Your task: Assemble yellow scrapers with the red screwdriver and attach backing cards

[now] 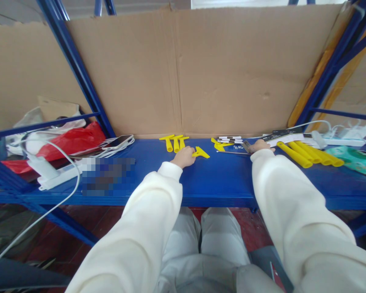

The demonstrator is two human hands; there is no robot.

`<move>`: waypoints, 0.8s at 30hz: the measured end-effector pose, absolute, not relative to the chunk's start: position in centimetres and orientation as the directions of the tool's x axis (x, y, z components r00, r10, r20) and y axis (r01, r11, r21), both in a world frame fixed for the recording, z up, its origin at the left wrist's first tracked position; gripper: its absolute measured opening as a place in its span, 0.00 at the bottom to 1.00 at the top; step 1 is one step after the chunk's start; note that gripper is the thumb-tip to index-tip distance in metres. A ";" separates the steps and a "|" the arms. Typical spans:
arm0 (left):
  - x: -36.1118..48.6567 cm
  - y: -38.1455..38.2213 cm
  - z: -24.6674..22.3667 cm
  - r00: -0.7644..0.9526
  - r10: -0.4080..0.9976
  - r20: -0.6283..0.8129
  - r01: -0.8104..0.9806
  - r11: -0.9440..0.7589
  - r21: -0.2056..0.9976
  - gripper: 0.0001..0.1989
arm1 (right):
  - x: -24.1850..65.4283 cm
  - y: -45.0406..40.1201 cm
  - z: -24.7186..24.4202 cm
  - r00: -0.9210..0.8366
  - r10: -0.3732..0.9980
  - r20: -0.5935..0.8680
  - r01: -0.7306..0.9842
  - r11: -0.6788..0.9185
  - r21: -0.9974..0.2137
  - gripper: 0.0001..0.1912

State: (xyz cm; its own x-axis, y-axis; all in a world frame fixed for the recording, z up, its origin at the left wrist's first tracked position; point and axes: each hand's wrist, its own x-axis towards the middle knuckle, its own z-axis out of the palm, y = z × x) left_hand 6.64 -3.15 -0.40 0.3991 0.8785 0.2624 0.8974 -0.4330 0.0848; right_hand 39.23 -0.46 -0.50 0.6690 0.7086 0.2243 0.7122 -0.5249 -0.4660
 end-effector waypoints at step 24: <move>7.6 -2.3 -0.9 0.446 0.852 0.274 0.869 -0.485 0.097 0.22 | 27.4 -2.3 2.4 0.140 0.987 0.083 0.507 0.000 -0.862 0.15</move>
State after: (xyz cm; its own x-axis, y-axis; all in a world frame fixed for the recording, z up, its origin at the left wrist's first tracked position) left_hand 7.60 -2.32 -0.95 0.4455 0.8524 0.2737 0.8690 -0.4853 0.0970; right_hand 27.36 -2.33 2.36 0.1402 0.9867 0.0826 0.5074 0.0000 -0.8617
